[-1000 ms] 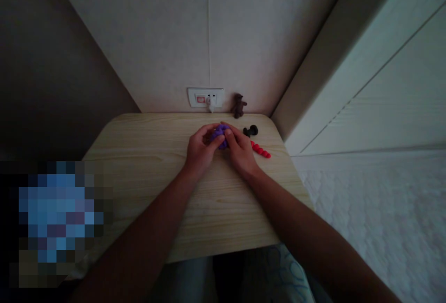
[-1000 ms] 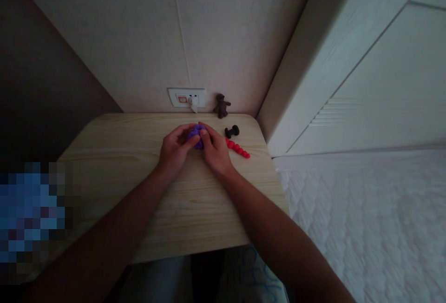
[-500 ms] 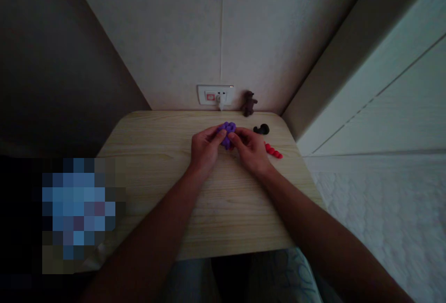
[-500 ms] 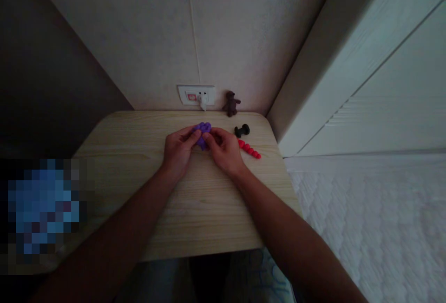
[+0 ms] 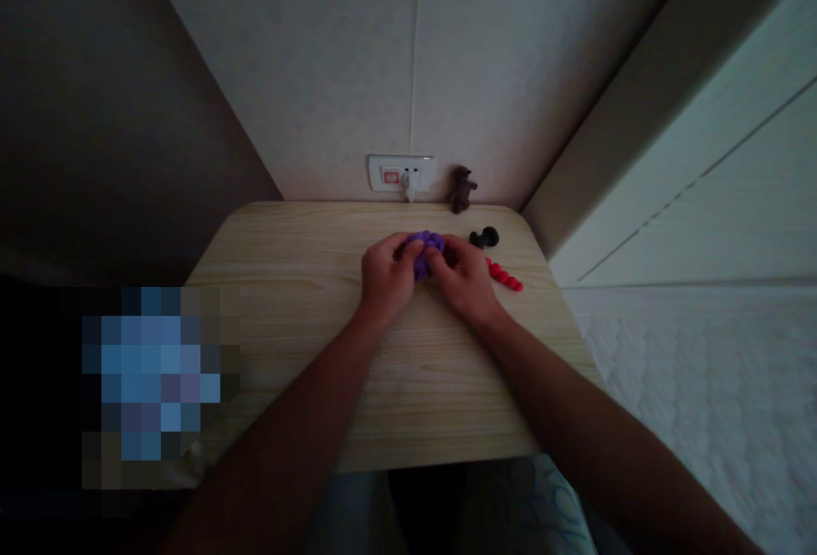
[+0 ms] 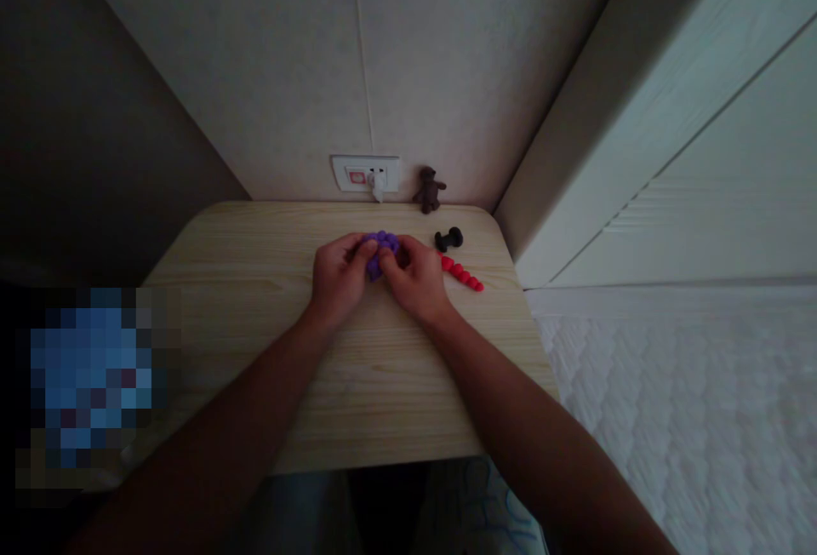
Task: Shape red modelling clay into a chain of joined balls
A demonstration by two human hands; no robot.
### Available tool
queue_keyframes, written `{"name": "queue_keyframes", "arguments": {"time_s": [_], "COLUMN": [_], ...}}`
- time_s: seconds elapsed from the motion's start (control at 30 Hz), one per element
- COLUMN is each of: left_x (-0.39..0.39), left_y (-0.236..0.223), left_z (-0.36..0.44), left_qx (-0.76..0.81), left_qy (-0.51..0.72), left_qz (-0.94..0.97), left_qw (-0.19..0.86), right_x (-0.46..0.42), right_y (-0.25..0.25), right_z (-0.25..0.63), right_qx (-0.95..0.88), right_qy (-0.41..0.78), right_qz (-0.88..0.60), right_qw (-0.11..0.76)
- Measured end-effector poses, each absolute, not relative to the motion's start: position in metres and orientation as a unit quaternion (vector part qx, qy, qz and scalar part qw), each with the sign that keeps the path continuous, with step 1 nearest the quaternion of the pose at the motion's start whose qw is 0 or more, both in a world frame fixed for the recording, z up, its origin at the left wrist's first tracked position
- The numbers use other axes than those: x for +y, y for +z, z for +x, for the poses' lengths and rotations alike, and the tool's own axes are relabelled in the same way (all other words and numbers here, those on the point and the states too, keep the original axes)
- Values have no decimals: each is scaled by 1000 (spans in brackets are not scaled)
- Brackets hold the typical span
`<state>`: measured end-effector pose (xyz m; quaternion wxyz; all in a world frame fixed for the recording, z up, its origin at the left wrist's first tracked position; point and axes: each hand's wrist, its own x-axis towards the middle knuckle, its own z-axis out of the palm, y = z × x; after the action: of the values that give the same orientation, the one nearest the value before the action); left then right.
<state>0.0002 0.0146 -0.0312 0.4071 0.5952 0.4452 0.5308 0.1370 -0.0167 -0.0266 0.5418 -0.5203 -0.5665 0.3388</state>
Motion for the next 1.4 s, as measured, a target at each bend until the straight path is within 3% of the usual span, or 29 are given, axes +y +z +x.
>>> {"name": "queue_keyframes", "arguments": {"time_s": [0.2, 0.53, 1.1, 1.4], "left_x": [22, 22, 23, 21], "left_y": [-42, -41, -39, -40], "left_z": [6, 7, 4, 8], "left_qx": [390, 364, 334, 336], "left_qy": [565, 601, 558, 530], "left_qz": [510, 539, 435, 567], "left_qw": [518, 464, 623, 534], "right_x": [-17, -12, -7, -6], "right_y": [-28, -29, -37, -40], "right_z": [136, 136, 141, 144], "right_qx": [-595, -475, -454, -499], "right_qy": [319, 385, 430, 361], "right_qz": [-490, -464, -455, -482], "right_qw": [552, 642, 634, 623]}}
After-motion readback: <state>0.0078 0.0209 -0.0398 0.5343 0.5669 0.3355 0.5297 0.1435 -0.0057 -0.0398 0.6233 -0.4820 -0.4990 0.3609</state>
